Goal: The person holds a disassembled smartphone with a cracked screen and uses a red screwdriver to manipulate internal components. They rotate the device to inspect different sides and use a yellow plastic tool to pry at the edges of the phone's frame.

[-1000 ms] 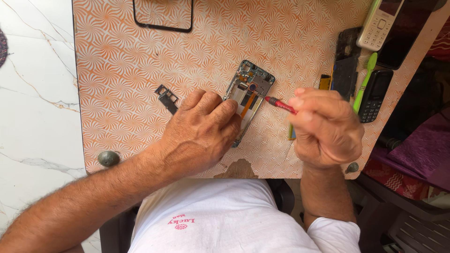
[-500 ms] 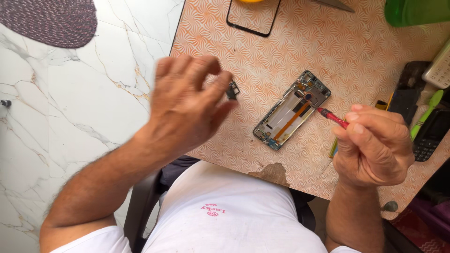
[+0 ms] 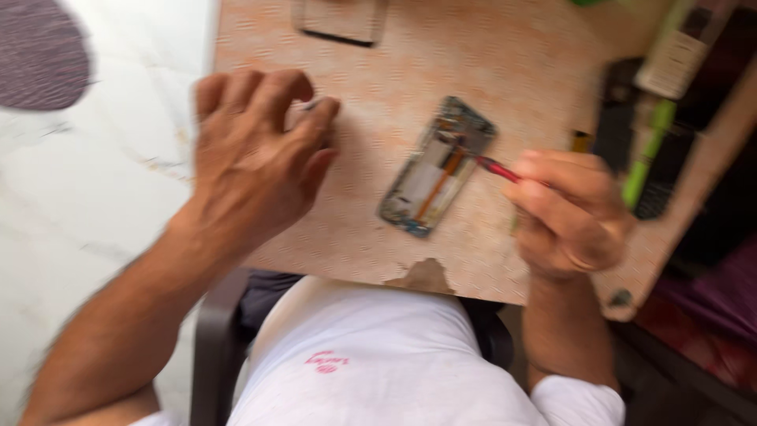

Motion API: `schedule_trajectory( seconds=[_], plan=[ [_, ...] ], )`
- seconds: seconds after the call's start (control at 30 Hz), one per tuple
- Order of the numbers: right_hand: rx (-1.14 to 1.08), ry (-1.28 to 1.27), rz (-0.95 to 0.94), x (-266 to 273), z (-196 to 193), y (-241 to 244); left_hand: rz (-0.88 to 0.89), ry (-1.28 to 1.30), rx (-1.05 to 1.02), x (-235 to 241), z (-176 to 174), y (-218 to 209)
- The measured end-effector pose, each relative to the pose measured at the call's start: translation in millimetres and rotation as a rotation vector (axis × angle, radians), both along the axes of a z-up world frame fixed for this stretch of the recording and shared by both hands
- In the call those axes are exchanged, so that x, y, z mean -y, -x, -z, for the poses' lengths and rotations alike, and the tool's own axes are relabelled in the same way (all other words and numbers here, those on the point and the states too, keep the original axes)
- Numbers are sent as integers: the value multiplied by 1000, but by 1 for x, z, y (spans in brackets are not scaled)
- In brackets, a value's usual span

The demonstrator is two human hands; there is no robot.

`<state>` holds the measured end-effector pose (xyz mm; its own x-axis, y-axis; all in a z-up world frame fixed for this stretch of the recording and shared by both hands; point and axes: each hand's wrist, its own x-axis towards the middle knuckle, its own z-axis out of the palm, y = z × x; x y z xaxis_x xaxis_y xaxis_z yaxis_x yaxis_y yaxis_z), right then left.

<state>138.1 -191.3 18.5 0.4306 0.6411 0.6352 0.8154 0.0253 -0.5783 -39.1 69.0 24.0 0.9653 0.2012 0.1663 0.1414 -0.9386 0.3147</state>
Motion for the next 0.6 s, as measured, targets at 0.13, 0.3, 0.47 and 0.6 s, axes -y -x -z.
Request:
schedule_trajectory(
  seconds=[0.13, 0.3, 0.47, 0.6],
  plan=[
    [-14, 29, -17, -2, -3, -2, 106, 10, 112, 19, 2, -21],
    [-72, -12, -36, 0, -4, -3, 241, 43, 115, 44, 8, -43],
    [-130, 22, -54, 3, -3, -4, 323, 94, -4, 46, 6, -43],
    [-145, -23, -74, -1, -3, -5, 341, 42, -33, 50, 6, -35]
  ],
)
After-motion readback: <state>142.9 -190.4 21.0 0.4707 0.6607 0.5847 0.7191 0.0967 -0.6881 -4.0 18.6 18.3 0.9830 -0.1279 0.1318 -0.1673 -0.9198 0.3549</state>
